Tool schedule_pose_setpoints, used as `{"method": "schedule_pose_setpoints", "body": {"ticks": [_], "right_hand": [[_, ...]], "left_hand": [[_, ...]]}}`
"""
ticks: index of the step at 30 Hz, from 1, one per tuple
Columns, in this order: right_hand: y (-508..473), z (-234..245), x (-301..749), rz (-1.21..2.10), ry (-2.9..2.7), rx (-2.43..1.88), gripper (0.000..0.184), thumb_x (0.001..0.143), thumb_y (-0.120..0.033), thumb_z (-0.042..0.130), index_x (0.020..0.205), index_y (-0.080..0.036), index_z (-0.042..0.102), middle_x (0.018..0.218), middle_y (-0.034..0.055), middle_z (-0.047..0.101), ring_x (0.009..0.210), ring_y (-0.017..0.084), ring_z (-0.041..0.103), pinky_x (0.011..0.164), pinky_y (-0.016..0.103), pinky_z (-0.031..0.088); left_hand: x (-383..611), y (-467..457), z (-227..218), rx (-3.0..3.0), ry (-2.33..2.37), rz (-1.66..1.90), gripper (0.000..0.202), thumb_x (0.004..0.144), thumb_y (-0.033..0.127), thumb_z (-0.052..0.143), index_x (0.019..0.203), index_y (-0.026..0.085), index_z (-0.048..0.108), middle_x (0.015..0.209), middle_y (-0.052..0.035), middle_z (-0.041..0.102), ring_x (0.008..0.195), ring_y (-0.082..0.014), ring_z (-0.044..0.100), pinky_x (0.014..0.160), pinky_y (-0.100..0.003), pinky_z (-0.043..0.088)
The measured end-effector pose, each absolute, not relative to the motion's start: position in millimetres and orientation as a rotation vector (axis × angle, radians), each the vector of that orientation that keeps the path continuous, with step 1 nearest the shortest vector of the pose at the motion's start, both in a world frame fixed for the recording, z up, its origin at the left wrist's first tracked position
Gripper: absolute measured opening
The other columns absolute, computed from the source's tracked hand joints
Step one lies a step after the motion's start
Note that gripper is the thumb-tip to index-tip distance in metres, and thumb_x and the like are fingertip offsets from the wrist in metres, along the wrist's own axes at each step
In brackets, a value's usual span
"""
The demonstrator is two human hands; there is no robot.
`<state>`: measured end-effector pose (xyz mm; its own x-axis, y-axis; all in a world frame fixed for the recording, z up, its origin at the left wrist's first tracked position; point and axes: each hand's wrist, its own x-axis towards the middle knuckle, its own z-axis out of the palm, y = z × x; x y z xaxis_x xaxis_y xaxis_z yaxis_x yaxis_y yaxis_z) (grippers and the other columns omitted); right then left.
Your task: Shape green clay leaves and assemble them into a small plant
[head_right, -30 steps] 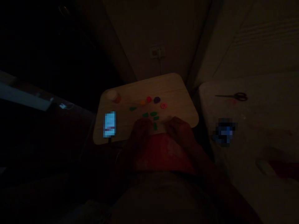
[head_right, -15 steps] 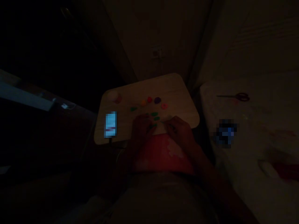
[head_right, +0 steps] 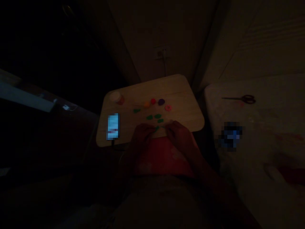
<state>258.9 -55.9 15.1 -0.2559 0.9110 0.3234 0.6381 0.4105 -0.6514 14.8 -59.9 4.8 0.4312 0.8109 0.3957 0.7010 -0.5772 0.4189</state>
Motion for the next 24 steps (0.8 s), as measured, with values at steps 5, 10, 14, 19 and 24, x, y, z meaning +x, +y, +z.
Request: {"method": "schedule_pose_setpoints", "body": {"ticks": [5, 10, 14, 19, 24], "right_hand": [[-53.8, 13.0, 261.4, 0.498, -2.028, -1.345, 0.021, 0.099, -0.021, 0.057, 0.103, -0.020, 0.078, 0.103, 0.0110, 0.076, 0.091, 0.026, 0.072, 0.083, 0.037, 0.055], [-51.7, 14.1, 259.1, 0.486, -2.043, -1.340, 0.020, 0.099, -0.021, 0.058, 0.101, -0.020, 0.078, 0.100, 0.0108, 0.075, 0.090, 0.025, 0.071, 0.082, 0.036, 0.055], [-49.7, 14.8, 253.8, 0.464, -2.083, -1.326, 0.021, 0.100, -0.021, 0.057, 0.103, -0.019, 0.078, 0.101, 0.0111, 0.075, 0.091, 0.025, 0.071, 0.081, 0.035, 0.054], [-49.5, 14.6, 249.9, 0.410, -2.139, -1.382, 0.020, 0.101, -0.022, 0.058, 0.099, -0.019, 0.078, 0.100, 0.0108, 0.074, 0.089, 0.023, 0.070, 0.078, 0.032, 0.052], [-50.6, 15.2, 251.6, 0.359, -2.147, -1.386, 0.022, 0.103, -0.023, 0.056, 0.098, -0.019, 0.078, 0.097, 0.0106, 0.073, 0.086, 0.023, 0.068, 0.076, 0.032, 0.051]], "left_hand": [[31.4, -58.5, 1.1, 2.473, 1.398, 0.868, 0.018, 0.103, 0.028, 0.061, 0.111, 0.021, 0.075, 0.110, -0.0077, 0.075, 0.107, -0.0244, 0.064, 0.101, -0.046, 0.051], [34.3, -59.8, 7.1, 2.473, 1.414, 0.868, 0.019, 0.101, 0.031, 0.063, 0.112, 0.022, 0.075, 0.117, -0.0089, 0.075, 0.114, -0.0260, 0.064, 0.103, -0.047, 0.050], [27.8, -61.7, 9.6, 2.542, 1.323, 0.867, 0.023, 0.101, 0.024, 0.061, 0.120, 0.023, 0.074, 0.134, -0.0061, 0.074, 0.130, -0.0264, 0.059, 0.113, -0.050, 0.045], [26.8, -63.4, 10.5, 2.543, 1.311, 0.748, 0.030, 0.100, 0.023, 0.061, 0.128, 0.025, 0.072, 0.140, -0.0052, 0.071, 0.134, -0.0272, 0.057, 0.115, -0.051, 0.044], [29.8, -63.2, 13.2, 2.532, 1.297, 0.724, 0.032, 0.099, 0.022, 0.060, 0.129, 0.023, 0.071, 0.141, -0.0071, 0.070, 0.134, -0.0267, 0.056, 0.116, -0.050, 0.044]]}}
